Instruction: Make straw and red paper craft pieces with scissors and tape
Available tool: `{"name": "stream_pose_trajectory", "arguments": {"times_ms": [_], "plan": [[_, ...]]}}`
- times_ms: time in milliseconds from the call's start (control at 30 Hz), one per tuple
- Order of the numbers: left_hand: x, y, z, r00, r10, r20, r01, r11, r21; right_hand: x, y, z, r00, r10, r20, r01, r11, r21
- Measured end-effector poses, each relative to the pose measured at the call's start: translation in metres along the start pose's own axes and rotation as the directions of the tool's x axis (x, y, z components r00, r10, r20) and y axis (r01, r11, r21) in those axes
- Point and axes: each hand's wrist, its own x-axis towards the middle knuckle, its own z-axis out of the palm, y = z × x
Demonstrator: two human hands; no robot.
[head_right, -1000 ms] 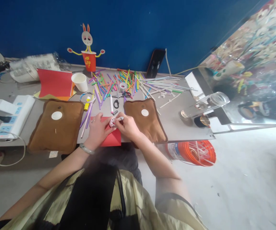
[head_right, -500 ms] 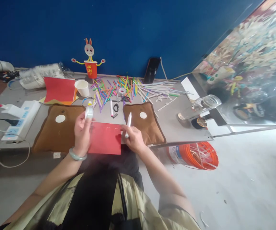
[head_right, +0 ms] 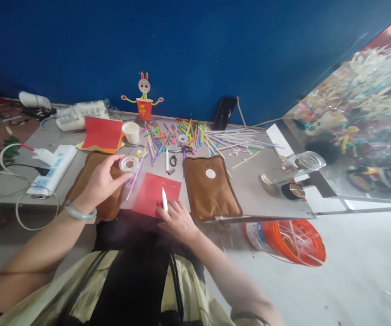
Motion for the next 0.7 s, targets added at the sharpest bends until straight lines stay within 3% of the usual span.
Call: {"name": "stream_pose_trajectory", "arguments": {"times_ms": [133, 333, 533, 633, 700], "plan": [[0.045, -0.017, -0.007, 0.990, -0.010, 0.143, -0.026, 0.969, 0.247, 0.003, -0.002, 0.001, 1.000, 0.011, -0.024, -0.012, 0.999, -0.032], [0.085, -0.044, -0.009, 0.983, -0.153, 0.104, 0.091, 0.889, 0.448, 0.002, 0.000, -0.002, 0.995, 0.011, -0.095, -0.012, 1.000, -0.017], [0.083, -0.062, -0.014, 0.958, -0.273, 0.085, 0.170, 0.783, 0.599, -0.004, 0.007, 0.003, 0.972, 0.120, -0.204, -0.121, 0.993, 0.008], [0.068, -0.044, -0.010, 0.993, -0.105, 0.047, 0.060, 0.828, 0.558, 0.001, 0.013, 0.004, 0.927, 0.235, -0.292, -0.229, 0.972, 0.055], [0.054, -0.024, -0.006, 0.999, -0.013, 0.052, -0.011, 0.905, 0.425, 0.008, 0.019, 0.002, 0.881, 0.277, -0.384, -0.277, 0.959, 0.057]]}}
